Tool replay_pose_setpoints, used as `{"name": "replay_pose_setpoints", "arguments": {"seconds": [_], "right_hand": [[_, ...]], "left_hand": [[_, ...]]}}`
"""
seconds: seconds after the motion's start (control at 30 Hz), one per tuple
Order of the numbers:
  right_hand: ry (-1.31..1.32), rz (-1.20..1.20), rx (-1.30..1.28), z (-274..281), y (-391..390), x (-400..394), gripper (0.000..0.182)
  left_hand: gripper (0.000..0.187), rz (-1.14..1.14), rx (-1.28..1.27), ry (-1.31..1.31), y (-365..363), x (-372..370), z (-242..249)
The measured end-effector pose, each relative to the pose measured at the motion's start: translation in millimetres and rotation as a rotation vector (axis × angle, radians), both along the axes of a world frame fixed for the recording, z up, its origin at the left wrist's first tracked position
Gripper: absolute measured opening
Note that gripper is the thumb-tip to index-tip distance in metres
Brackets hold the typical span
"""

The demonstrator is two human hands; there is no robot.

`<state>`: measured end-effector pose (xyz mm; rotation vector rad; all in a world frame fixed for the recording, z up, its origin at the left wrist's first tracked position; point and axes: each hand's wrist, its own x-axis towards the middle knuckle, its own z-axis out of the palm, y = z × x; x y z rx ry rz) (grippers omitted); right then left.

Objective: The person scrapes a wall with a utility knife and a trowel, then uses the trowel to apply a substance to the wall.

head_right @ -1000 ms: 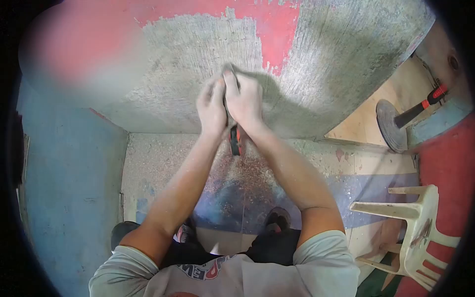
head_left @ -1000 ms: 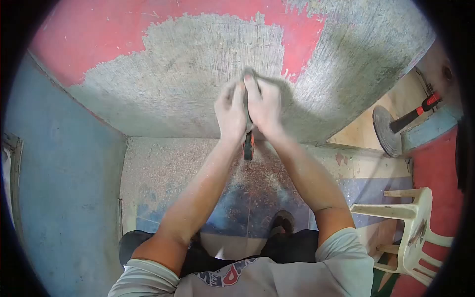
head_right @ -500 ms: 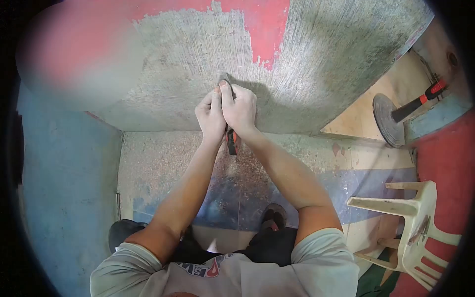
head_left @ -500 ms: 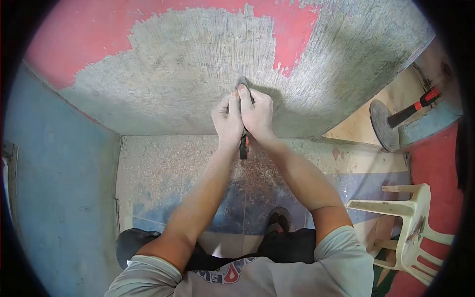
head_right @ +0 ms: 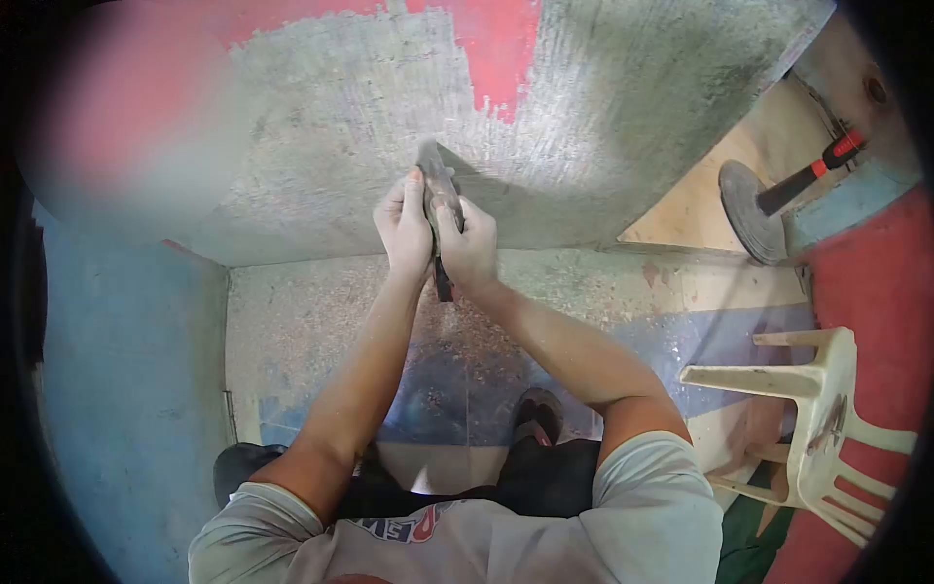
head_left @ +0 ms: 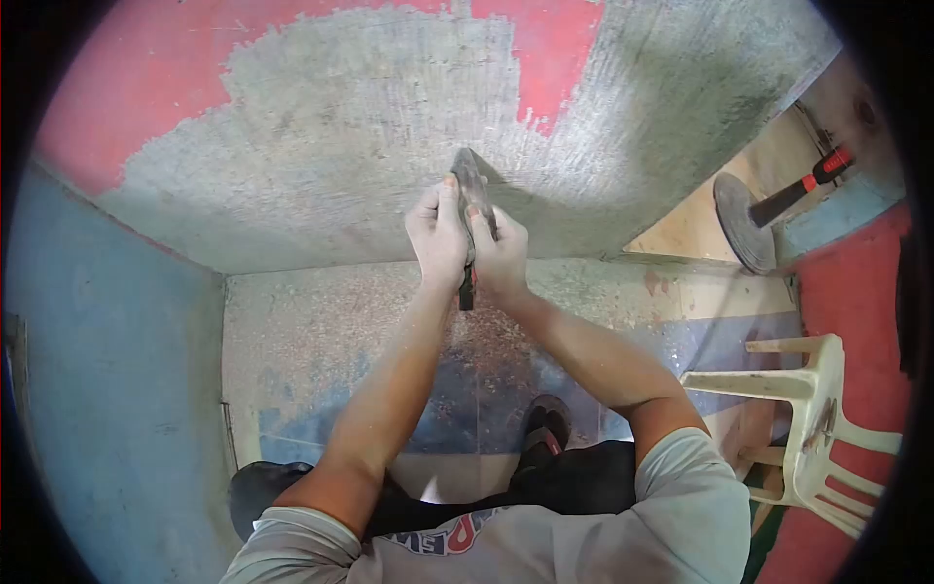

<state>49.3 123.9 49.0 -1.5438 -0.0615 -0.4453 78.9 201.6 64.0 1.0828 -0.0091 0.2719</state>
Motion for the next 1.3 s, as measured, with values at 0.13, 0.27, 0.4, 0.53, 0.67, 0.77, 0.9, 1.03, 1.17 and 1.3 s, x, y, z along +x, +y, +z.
{"name": "replay_pose_setpoints", "arguments": {"seconds": [0.13,0.27,0.4,0.53,0.67,0.77,0.9,1.03,1.17,1.3], "right_hand": [[-0.037,-0.087,0.119,13.0,-14.3,4.1,0.028],[-0.088,-0.06,0.122,6.2,-43.4,18.4,0.036],[-0.076,-0.111,0.067,9.7,-46.7,5.2,0.033],[-0.242,-0.133,0.115,36.8,-41.8,17.4,0.028],[-0.238,-0.182,0.077,48.1,-39.7,11.3,0.029],[0.08,-0.11,0.088,10.1,-44.9,-2.7,0.029],[-0.113,-0.172,0.113,36.6,-37.1,-0.9,0.03],[-0.095,-0.136,0.245,52.5,-31.1,1.0,0.028],[-0.014,-0.137,0.127,22.6,-40.2,-5.4,0.031],[-0.164,-0.158,0.197,39.8,-34.0,3.2,0.032]], "left_hand": [[0.037,-0.142,-0.02,-0.077,-22.8,0.1,18.5],[0.038,-0.279,-0.007,-0.051,-37.0,3.9,30.1],[0.034,-0.374,-0.106,0.01,-39.3,3.0,-0.7],[0.031,-0.252,-0.108,-0.085,-43.6,-1.8,5.2],[0.033,-0.177,-0.01,-0.113,-42.5,-1.0,-4.1],[0.033,-0.148,-0.11,0.017,-48.9,-22.4,-23.3],[0.031,-0.166,-0.066,0.076,-48.3,-22.6,-9.9],[0.031,-0.131,-0.06,0.043,-50.7,-28.7,34.5],[0.028,-0.12,0.013,0.04,-47.4,-27.8,1.6],[0.03,-0.099,0.041,0.029,-49.3,-22.3,16.2]]}}
